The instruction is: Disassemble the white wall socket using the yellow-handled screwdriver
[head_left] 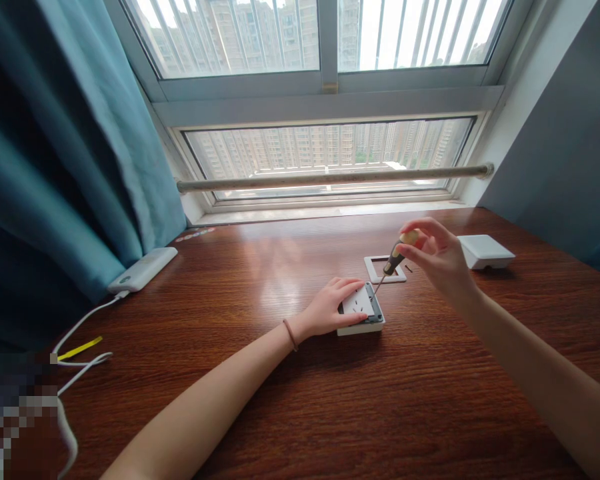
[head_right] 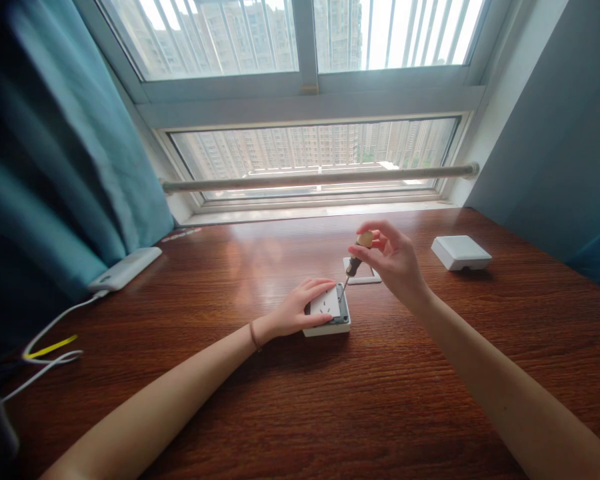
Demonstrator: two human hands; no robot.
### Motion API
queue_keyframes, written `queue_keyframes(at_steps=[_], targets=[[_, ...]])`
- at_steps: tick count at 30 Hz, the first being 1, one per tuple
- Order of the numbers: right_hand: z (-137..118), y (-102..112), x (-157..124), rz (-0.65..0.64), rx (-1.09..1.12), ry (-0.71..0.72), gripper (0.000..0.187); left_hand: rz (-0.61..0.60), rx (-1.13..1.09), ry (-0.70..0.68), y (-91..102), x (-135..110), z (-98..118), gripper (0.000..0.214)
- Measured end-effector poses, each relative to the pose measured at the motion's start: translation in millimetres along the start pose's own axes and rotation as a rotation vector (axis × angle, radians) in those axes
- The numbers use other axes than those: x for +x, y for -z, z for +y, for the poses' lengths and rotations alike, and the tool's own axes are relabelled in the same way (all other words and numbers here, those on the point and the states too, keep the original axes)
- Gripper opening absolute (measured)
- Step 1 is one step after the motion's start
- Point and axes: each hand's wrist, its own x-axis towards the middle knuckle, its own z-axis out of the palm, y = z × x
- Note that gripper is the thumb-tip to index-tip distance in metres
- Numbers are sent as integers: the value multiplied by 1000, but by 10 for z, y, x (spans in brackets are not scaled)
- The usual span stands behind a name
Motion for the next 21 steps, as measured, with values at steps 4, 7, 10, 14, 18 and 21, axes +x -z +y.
queue_keyframes(at_steps=[4, 7, 10, 14, 18, 21], targets=[[9, 18, 10, -8, 22, -18, 24, -5, 11, -5, -2, 1, 0, 61], [-33, 20, -7, -109, 123, -74, 27, -3, 15, -8, -2, 0, -3, 61], [-44, 8, -18, -155, 164, -89, 23, -3, 23, -10, -2, -3, -6, 61], [27, -4, -1, -90, 84, -17, 23, 0, 20, -9, -3, -5, -7, 61], [57, 11, 15, -44, 31, 1, 26, 2, 14, -9, -2, -5, -7, 61], [2, 28, 2, -112, 85, -40, 26, -2, 22, -9, -5, -3, -10, 62]])
